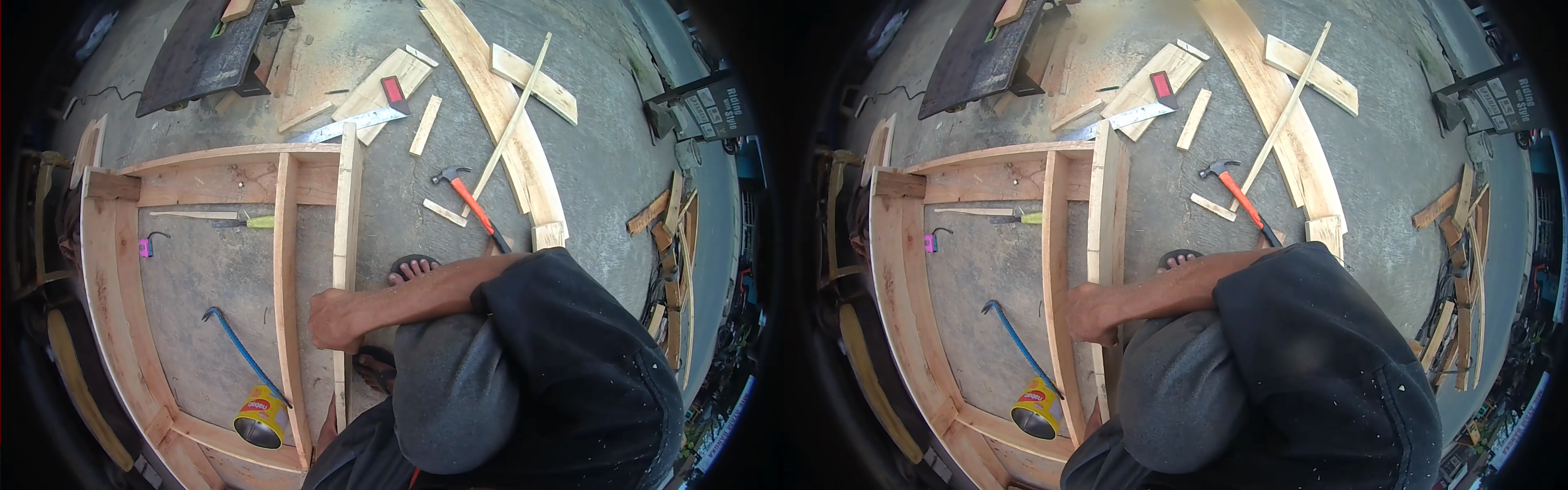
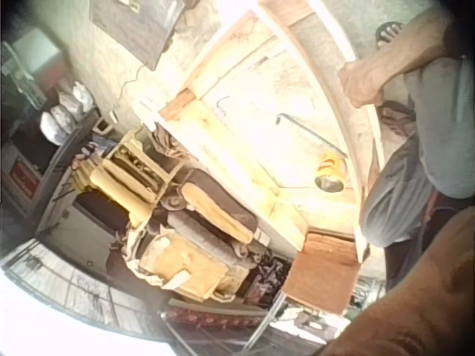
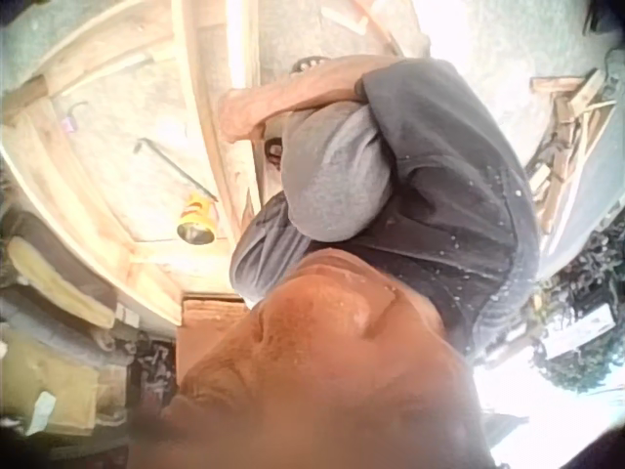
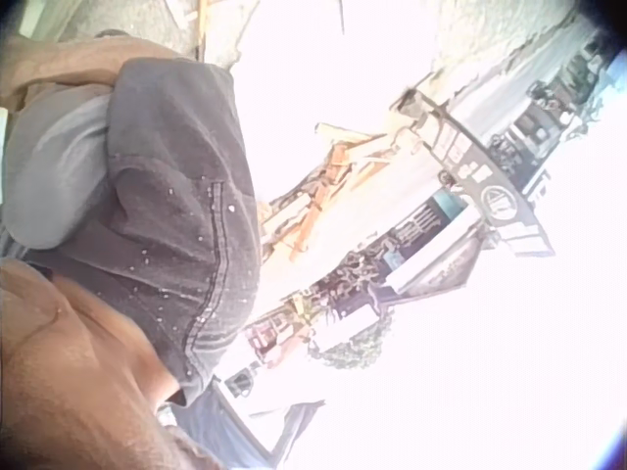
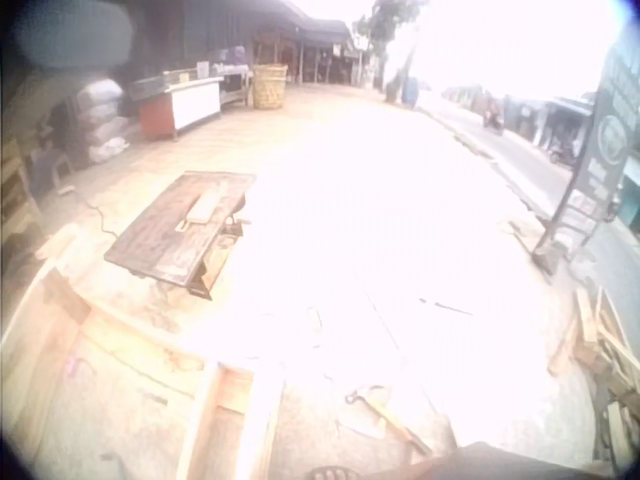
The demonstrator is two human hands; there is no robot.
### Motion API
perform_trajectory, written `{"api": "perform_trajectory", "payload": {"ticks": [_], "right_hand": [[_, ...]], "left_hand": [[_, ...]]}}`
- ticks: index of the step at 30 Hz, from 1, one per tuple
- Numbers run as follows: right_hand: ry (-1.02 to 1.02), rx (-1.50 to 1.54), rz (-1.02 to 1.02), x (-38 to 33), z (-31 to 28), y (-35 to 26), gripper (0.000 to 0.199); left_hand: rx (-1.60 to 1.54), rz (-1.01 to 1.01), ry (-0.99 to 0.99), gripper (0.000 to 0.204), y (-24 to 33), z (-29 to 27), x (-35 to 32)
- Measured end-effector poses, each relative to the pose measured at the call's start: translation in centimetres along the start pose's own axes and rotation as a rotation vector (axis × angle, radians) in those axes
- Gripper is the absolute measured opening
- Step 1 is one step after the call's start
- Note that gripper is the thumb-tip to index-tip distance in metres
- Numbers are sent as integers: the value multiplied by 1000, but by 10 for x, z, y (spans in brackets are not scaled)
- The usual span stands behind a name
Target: The person assembles a wooden frame on the floor using a hammer and nails. They measure and mark a piece of wood with a tape measure and square, then cut it on a table saw. The person then hammers nails into the frame to secure the pieces together.
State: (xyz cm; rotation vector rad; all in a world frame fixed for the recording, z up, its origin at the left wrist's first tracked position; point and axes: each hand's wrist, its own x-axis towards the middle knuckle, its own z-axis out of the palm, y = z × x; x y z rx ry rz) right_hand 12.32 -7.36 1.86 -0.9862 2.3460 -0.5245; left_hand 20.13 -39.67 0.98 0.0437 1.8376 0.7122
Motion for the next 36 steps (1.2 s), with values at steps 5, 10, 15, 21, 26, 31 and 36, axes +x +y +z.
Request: {"api": "perform_trajectory", "payload": {"ticks": [5, 10, 15, 21, 26, 31, 36], "right_hand": [[48, 15, 2, -9, 7, 6, 20], [136, -39, -98, 5, 12, 13, 21], [177, -13, -57, 3, 5, 2, 39], [30, -39, 11, 11, -7, -24, 60], [-100, -61, 110, 15, -11, -27, 64], [-54, -57, 112, 14, -7, -27, 61], [-11, -95, 74, 18, -12, -29, 59]], "left_hand": [[-54, -2, 12, 93, 5, 5, -13], [-149, 16, 67, 92, -2, 8, -30], [-71, -146, 144, 83, 42, -5, -55], [7, -104, 245, 87, -9, 6, -56], [-52, 91, 171, 91, -37, 16, -34], [-83, 86, 204, 91, -38, 20, -31], [-157, 395, 566, 79, -67, 19, -67]]}}
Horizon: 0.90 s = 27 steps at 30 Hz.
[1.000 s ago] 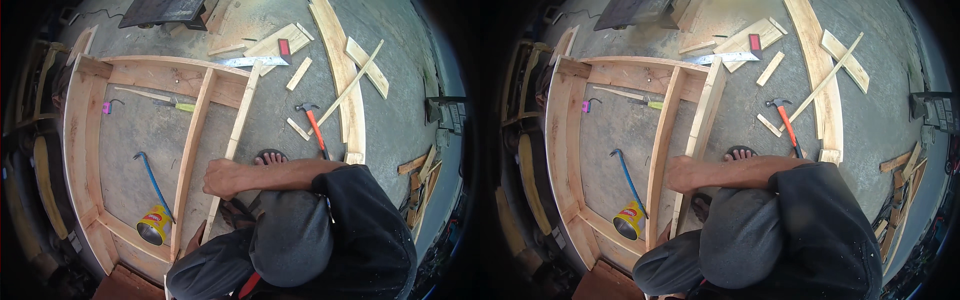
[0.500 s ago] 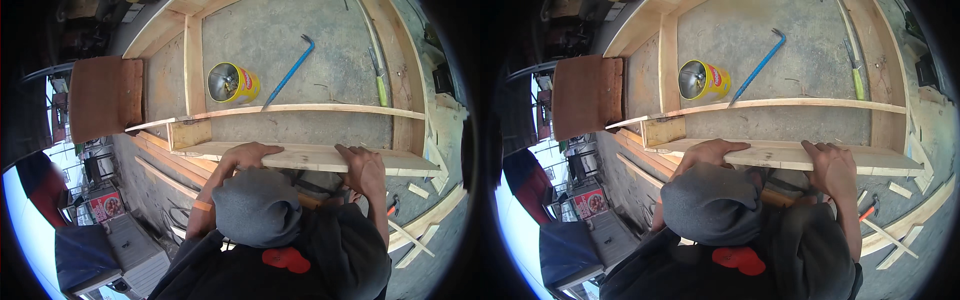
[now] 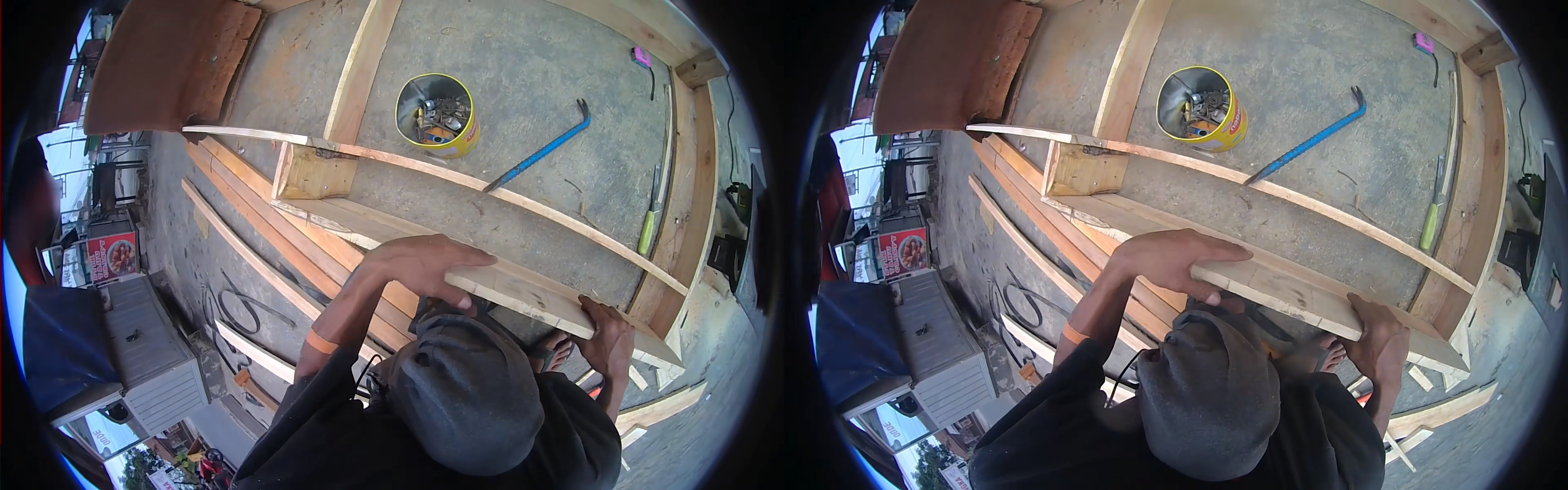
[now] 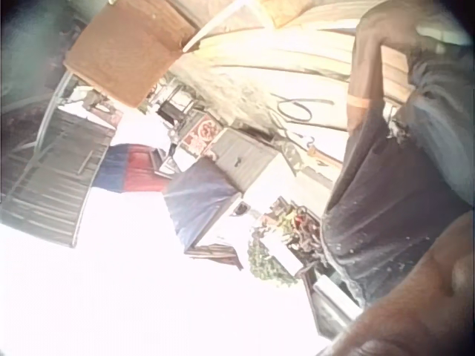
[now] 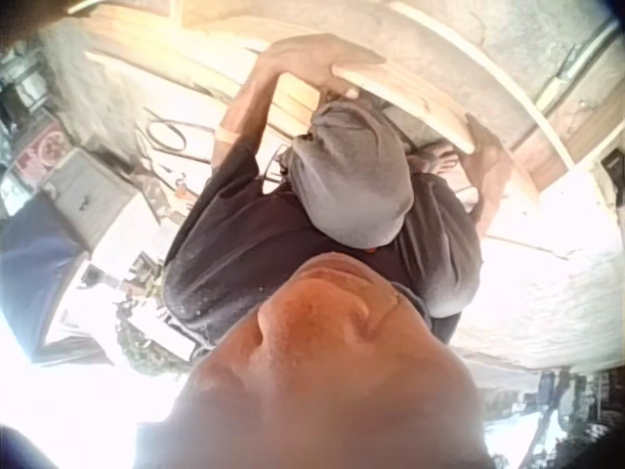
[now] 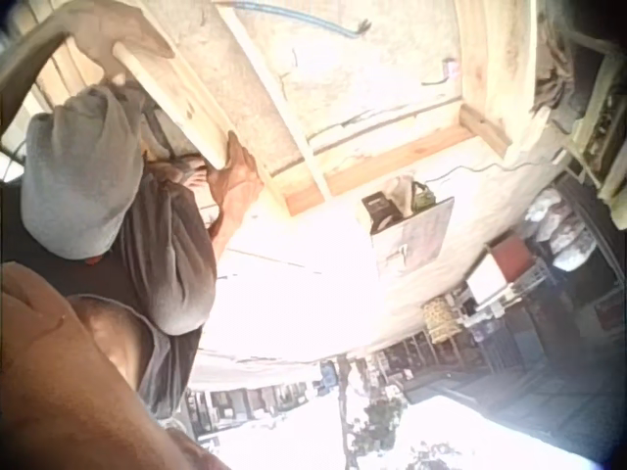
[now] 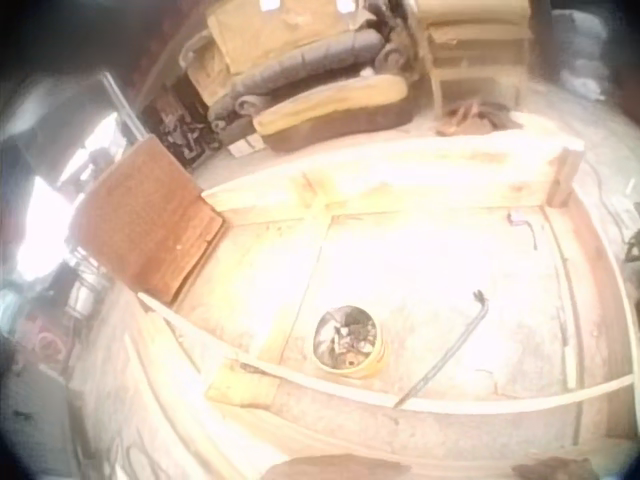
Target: The person assembles a wooden frame on the floor using a hammer and nails. They measure and mark a piece of wood with a tape measure and square, then cut it on a table saw. The person then hammers nails into the frame to secure the pieces together.
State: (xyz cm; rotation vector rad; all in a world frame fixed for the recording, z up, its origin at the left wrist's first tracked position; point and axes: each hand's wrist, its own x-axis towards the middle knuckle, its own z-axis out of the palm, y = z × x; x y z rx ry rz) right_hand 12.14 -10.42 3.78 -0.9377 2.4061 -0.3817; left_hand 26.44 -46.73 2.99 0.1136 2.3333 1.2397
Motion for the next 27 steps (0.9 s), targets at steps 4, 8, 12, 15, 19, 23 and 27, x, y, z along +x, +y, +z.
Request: {"api": "perform_trajectory", "payload": {"ticks": [4, 8, 12, 15, 19, 23, 27], "right_hand": [[-10, 11, -22, 5, 2, -6, 59], [1, 12, -28, 7, 7, -6, 57], [-22, 14, -25, 7, 5, -5, 54], [9, -15, -52, 2, 7, -2, 52], [-44, -8, -11, 6, 1, -6, 54], [-88, -24, 8, 8, -3, -2, 54], [-106, -31, 28, 5, 0, -3, 53]], "left_hand": [[-252, -385, 1136, 34, -24, -62, -77], [626, -751, 1496, 53, -128, -102, -160], [333, -1216, 946, 65, -155, -106, -153], [424, -1220, 1055, 58, -165, -95, -146], [460, -1145, 1118, 52, -172, -94, -135], [524, -1112, 1145, 49, -170, -81, -145], [497, -1135, 1124, 47, -164, -87, -138]]}}
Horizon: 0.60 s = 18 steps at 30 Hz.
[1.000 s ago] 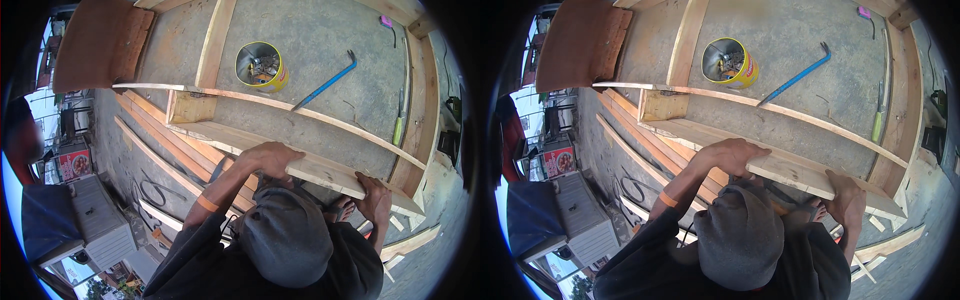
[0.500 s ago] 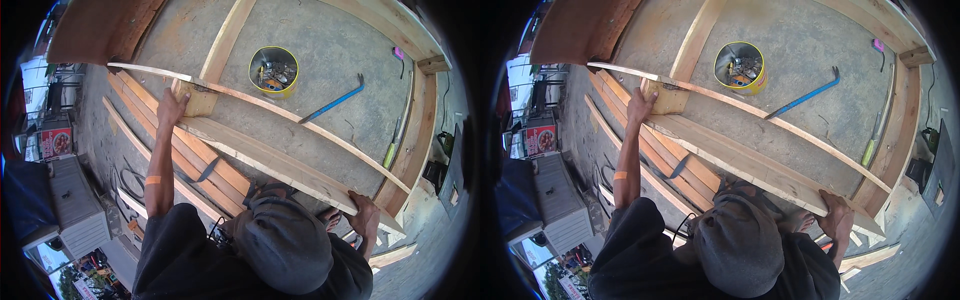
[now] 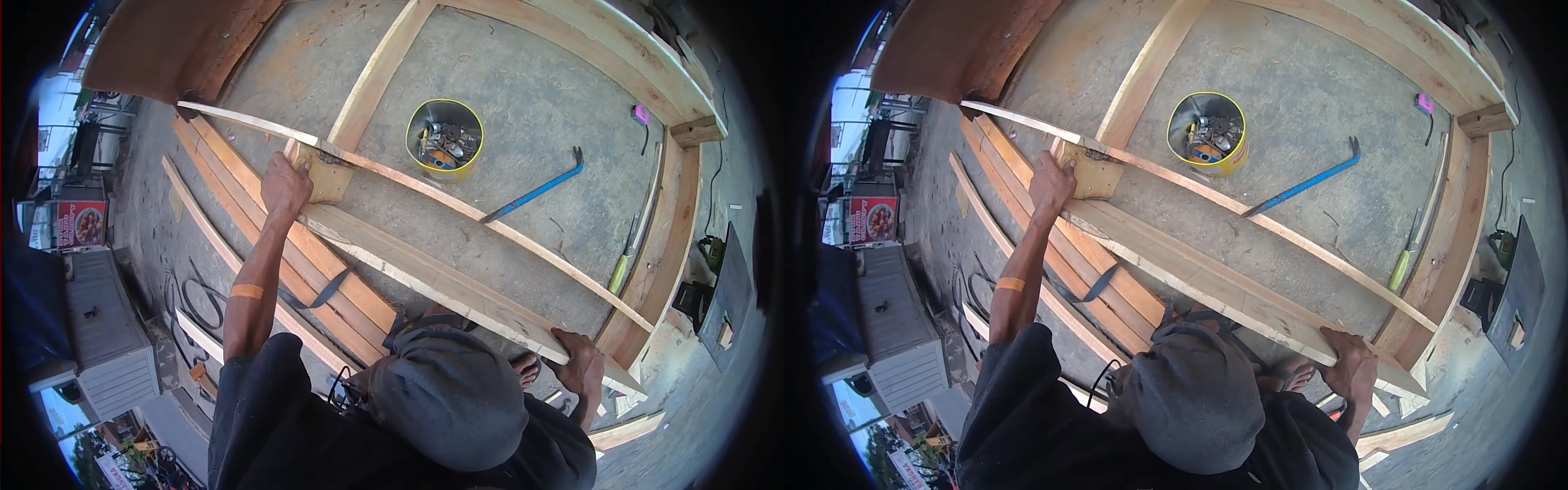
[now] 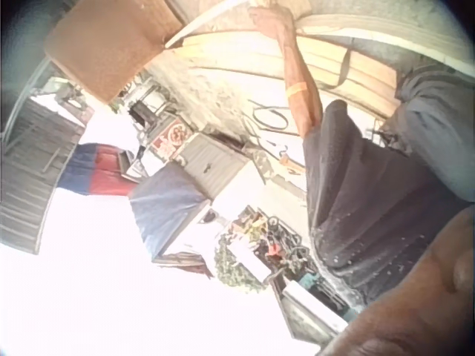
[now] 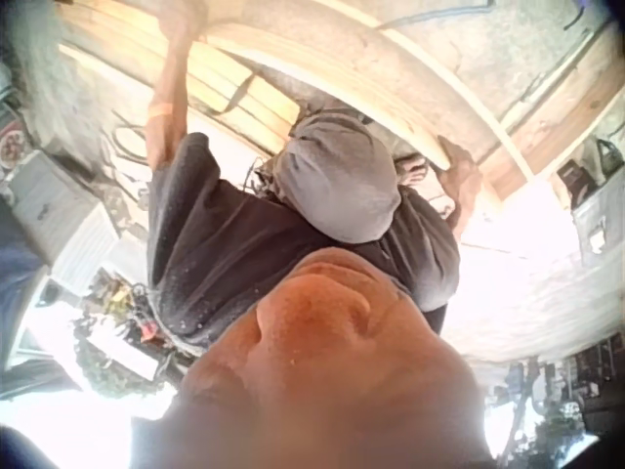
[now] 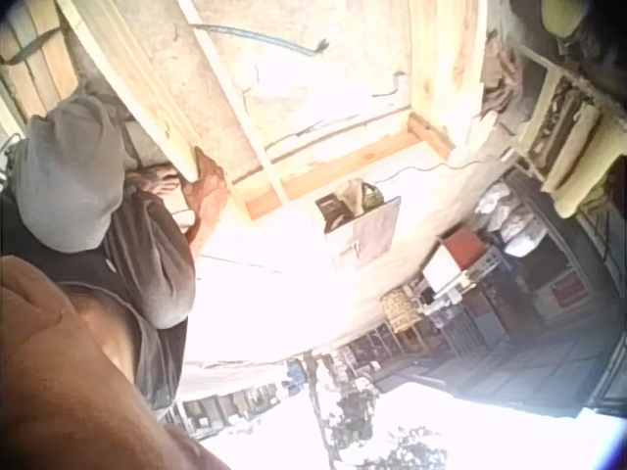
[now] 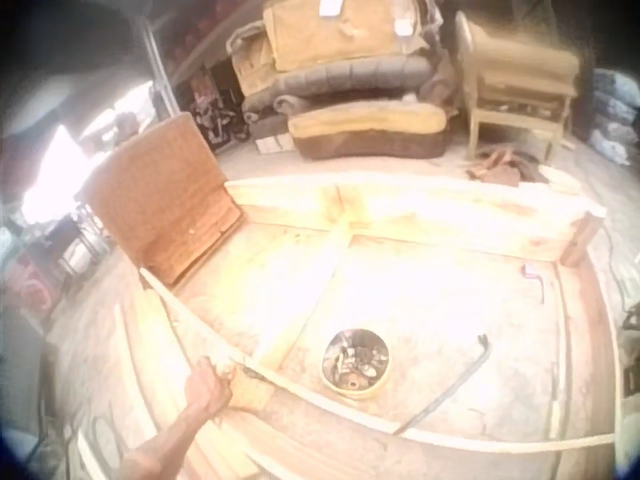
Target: The person assembles a wooden frame on the floor using a hammer and nails. They measure and mark a piece of wood with a tape measure and square, then cut it on a table saw. The person then hammers nails into the frame to secure the pieces together.
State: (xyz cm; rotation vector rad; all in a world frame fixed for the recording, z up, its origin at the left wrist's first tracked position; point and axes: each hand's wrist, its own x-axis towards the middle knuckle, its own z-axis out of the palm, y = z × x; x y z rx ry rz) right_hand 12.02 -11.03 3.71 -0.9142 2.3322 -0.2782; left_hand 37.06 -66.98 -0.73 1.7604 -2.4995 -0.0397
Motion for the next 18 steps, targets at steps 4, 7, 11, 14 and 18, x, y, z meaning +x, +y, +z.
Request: {"api": "perform_trajectory", "payload": {"ticks": [4, 7, 11, 14, 18], "right_hand": [[-15, 28, -23, 7, -1, 0, 50], [-7, 23, -21, 3, -4, -1, 47], [-11, 24, -13, 5, -6, -4, 47], [-14, 27, -16, 7, -6, -2, 47], [-25, 42, -4, 6, -9, -6, 46]], "left_hand": [[-5, -12, 50, 46, 1, -4, 3], [20, -20, 52, 46, 3, 5, 0], [34, -25, 46, 44, 6, 2, -4], [31, -25, 55, 45, 6, 0, -7], [47, -29, 46, 45, 7, 2, -3]]}}
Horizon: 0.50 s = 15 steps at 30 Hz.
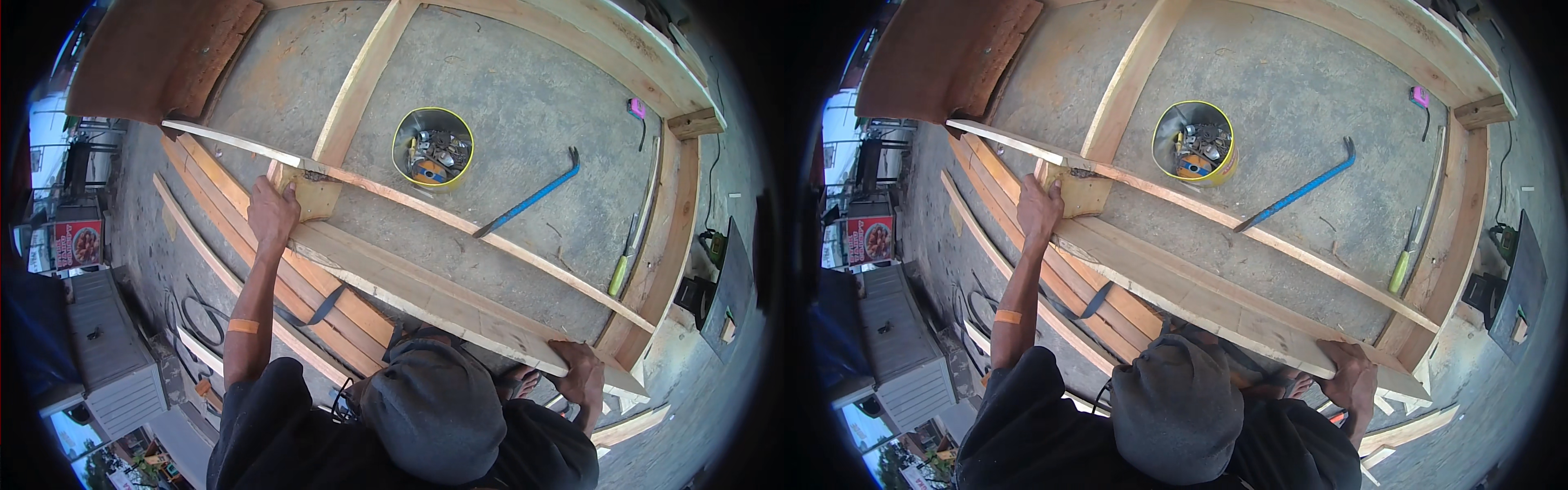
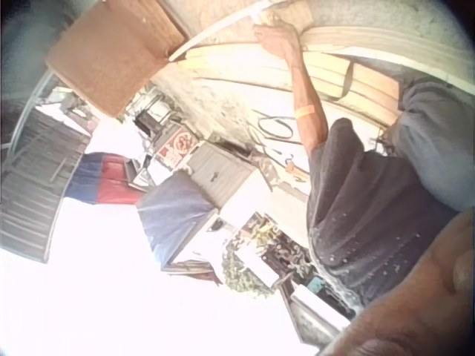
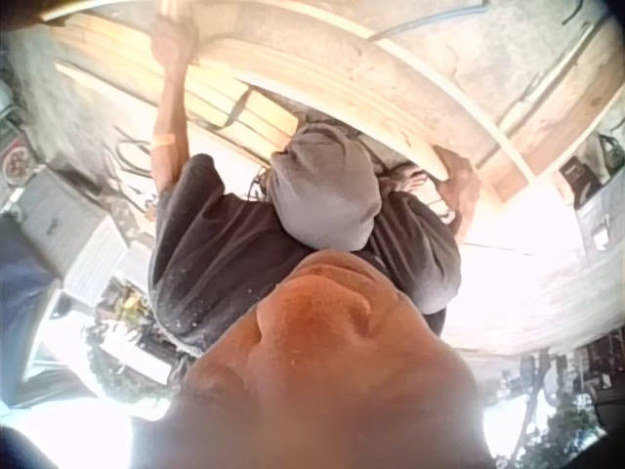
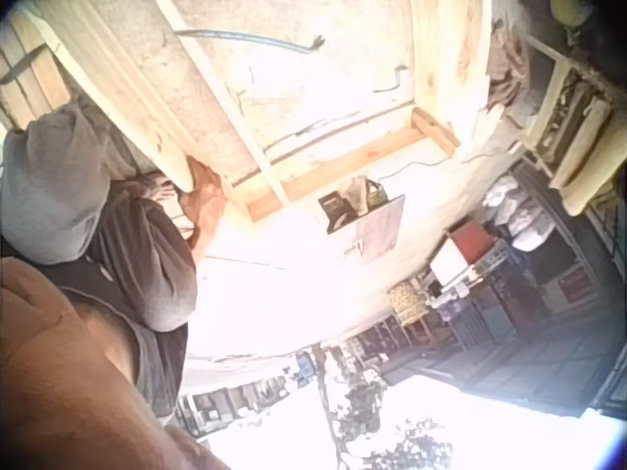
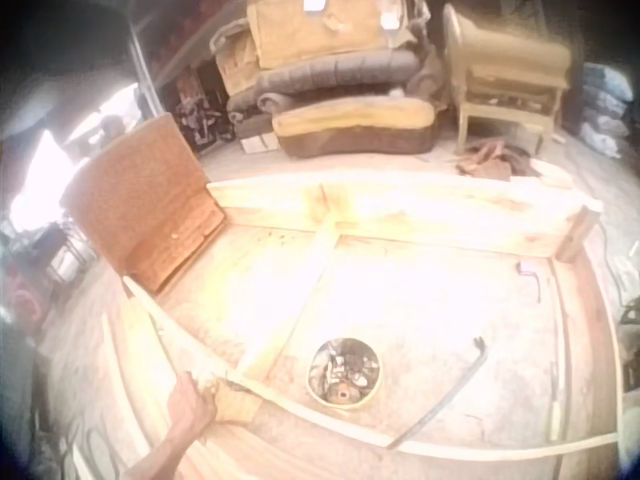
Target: The person assembles a wooden frame on the floor using a hammer and nails. They measure and mark a piece of wood with a tape measure and square, then cut it on a table saw. The person then hammers nails into the frame to secure the pieces together.
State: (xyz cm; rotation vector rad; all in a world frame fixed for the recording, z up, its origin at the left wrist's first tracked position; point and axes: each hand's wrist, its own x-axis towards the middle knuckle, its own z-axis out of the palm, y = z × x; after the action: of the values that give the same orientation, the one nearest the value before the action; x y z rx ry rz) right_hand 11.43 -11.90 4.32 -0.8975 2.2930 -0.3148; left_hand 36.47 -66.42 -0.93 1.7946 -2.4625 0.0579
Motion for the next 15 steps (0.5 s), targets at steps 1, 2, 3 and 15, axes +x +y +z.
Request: {"api": "perform_trajectory", "payload": {"ticks": [1, 2, 3, 15], "right_hand": [[4, 8, -3, 0, 0, 0, 46], [9, 8, -5, 0, 0, -1, 46], [14, 8, -7, 0, 0, -2, 45], [51, 14, -23, -3, -2, 7, 42]], "left_hand": [[-1, 2, 2, 45, 0, 0, 1], [1, 7, 2, 45, 0, 1, 2], [-6, 4, 3, 46, 0, 0, 3], [-754, 524, 29, 28, 157, -29, -35]]}}
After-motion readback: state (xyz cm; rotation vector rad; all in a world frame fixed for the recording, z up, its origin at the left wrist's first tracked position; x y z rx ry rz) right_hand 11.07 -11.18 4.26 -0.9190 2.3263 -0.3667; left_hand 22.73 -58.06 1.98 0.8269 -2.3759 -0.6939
